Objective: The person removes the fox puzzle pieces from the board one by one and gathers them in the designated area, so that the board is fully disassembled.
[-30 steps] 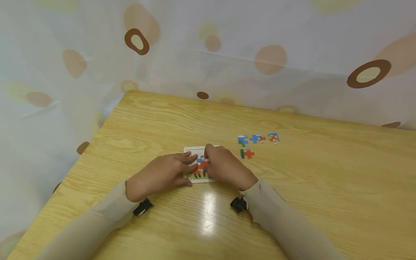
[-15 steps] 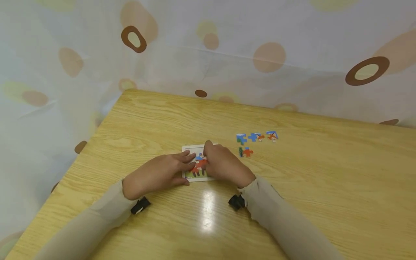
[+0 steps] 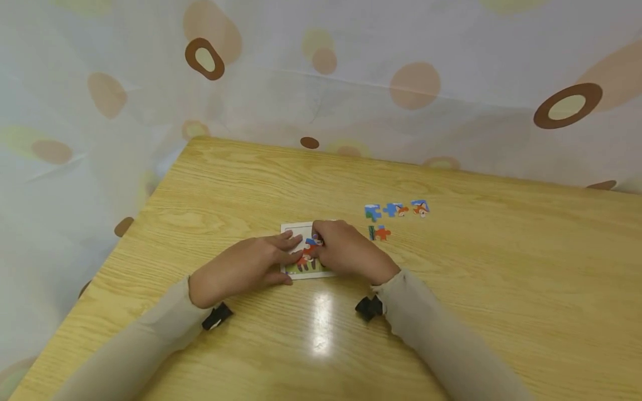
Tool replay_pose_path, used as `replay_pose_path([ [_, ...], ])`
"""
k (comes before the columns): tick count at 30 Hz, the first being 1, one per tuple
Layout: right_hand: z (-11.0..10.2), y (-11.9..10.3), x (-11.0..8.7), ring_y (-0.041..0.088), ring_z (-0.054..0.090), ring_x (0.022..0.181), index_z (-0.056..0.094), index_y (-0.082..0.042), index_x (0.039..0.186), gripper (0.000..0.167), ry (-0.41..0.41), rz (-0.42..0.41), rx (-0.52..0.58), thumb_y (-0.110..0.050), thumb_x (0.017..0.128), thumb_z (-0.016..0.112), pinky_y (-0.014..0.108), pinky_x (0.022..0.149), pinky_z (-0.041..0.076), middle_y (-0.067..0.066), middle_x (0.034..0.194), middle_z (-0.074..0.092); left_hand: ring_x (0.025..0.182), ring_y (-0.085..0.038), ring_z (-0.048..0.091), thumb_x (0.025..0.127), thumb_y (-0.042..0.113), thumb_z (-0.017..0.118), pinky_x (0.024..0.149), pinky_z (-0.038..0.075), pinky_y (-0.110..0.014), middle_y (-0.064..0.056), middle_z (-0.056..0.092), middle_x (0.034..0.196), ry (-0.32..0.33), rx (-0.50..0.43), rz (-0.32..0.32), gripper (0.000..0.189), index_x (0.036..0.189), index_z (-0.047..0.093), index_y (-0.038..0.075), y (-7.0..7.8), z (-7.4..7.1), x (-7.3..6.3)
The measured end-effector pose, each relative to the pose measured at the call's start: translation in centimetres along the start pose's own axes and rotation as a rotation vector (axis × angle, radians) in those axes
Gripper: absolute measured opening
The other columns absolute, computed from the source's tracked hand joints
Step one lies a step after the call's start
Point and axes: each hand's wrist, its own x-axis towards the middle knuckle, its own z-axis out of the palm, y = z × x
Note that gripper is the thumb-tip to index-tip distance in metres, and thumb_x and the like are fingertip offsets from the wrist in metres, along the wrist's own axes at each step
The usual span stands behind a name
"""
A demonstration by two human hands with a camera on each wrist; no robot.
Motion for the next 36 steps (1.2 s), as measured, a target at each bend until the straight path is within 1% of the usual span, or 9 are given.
replay_pose_path([
  [5, -1.2, 0.7, -0.4, 0.016, 0.049, 0.064, 0.059, -0.008, 0.087, 0.016, -0.025, -0.034, 0.072, -0.009, 0.098, 0.071, 0.031, 0.059, 0.039, 0.001, 0.074, 0.054, 0.144, -0.031, 0.046, 0.091, 0.031, 0.08, 0.11, 0.046, -0.04, -0.015, 0.052, 0.152, -0.011, -0.005, -0.008, 0.049, 0.135, 0.07, 0.01, 0.0, -0.1, 0.0],
  [10, -4.0, 1.9, -1.8, 0.019, 0.065, 0.066, 0.06, -0.007, 0.083, 0.019, -0.02, -0.013, 0.158, -0.007, 0.096, 0.074, 0.031, 0.059, 0.046, 0.005, 0.076, 0.066, 0.144, -0.032, 0.046, 0.091, 0.031, 0.08, 0.111, 0.045, -0.041, -0.015, 0.051, 0.153, -0.024, 0.02, -0.014, 0.051, 0.136, 0.069, 0.009, 0.1, -0.3, 0.1],
  [12, -5.5, 2.5, -2.7, 0.022, 0.068, 0.067, 0.063, -0.006, 0.087, 0.013, -0.005, 0.004, 0.185, -0.003, 0.097, 0.071, 0.032, 0.059, 0.05, 0.008, 0.08, 0.07, 0.144, -0.032, 0.046, 0.091, 0.032, 0.081, 0.111, 0.045, -0.042, -0.015, 0.051, 0.153, -0.024, 0.019, -0.018, 0.053, 0.136, 0.069, 0.008, 0.2, -0.4, 0.1],
  [15, -7.6, 3.9, -4.2, 0.023, 0.067, 0.067, 0.067, -0.005, 0.095, 0.006, 0.06, 0.025, 0.139, 0.0, 0.096, 0.07, 0.032, 0.059, 0.053, 0.008, 0.084, 0.068, 0.145, -0.03, 0.044, 0.09, 0.031, 0.081, 0.112, 0.045, -0.041, -0.014, 0.05, 0.154, -0.027, -0.012, -0.032, 0.054, 0.137, 0.067, 0.008, 0.3, -0.4, 0.1],
  [18, -9.3, 5.5, -5.8, 0.025, 0.066, 0.066, 0.064, -0.004, 0.107, 0.014, 0.124, 0.074, 0.066, -0.001, 0.096, 0.071, 0.032, 0.06, 0.054, 0.009, 0.086, 0.066, 0.146, -0.029, 0.043, 0.09, 0.031, 0.082, 0.112, 0.045, -0.041, -0.013, 0.049, 0.154, -0.029, -0.029, -0.04, 0.055, 0.138, 0.067, 0.008, 0.5, -0.4, 0.2],
  [21, -10.4, 7.1, -7.4, 0.025, 0.067, 0.069, 0.056, -0.005, 0.118, 0.026, 0.141, 0.15, 0.036, -0.004, 0.097, 0.071, 0.034, 0.063, 0.054, 0.01, 0.087, 0.066, 0.146, -0.029, 0.043, 0.09, 0.031, 0.082, 0.112, 0.045, -0.041, -0.013, 0.049, 0.154, -0.03, -0.03, -0.045, 0.055, 0.138, 0.067, 0.008, 0.5, -0.5, 0.2],
  [27, -10.9, 9.6, -9.1, 0.022, 0.069, 0.07, 0.057, -0.005, 0.118, 0.023, 0.14, 0.189, 0.0, 0.0, 0.099, 0.067, 0.033, 0.063, 0.051, 0.007, 0.084, 0.07, 0.146, -0.029, 0.043, 0.089, 0.031, 0.082, 0.112, 0.044, -0.042, -0.013, 0.05, 0.154, -0.026, -0.032, -0.05, 0.054, 0.137, 0.068, 0.009, 0.5, -0.6, 0.2],
  [32, -10.2, 10.4, -8.8, 0.021, 0.065, 0.073, 0.053, -0.002, 0.116, 0.023, 0.123, 0.173, 0.032, 0.004, 0.098, 0.066, 0.031, 0.062, 0.052, 0.008, 0.09, 0.068, 0.147, -0.029, 0.042, 0.089, 0.031, 0.082, 0.113, 0.043, -0.041, -0.012, 0.048, 0.155, -0.028, -0.05, -0.058, 0.056, 0.138, 0.066, 0.008, 0.5, -0.5, 0.0],
  [36, -9.4, 10.5, -8.3, 0.018, 0.062, 0.076, 0.058, -0.004, 0.106, 0.017, 0.125, 0.155, -0.048, 0.002, 0.096, 0.069, 0.031, 0.062, 0.049, 0.005, 0.089, 0.068, 0.146, -0.029, 0.042, 0.09, 0.031, 0.082, 0.112, 0.044, -0.042, -0.013, 0.048, 0.155, -0.025, -0.047, -0.054, 0.056, 0.138, 0.066, 0.008, 0.6, -0.5, 0.0],
])
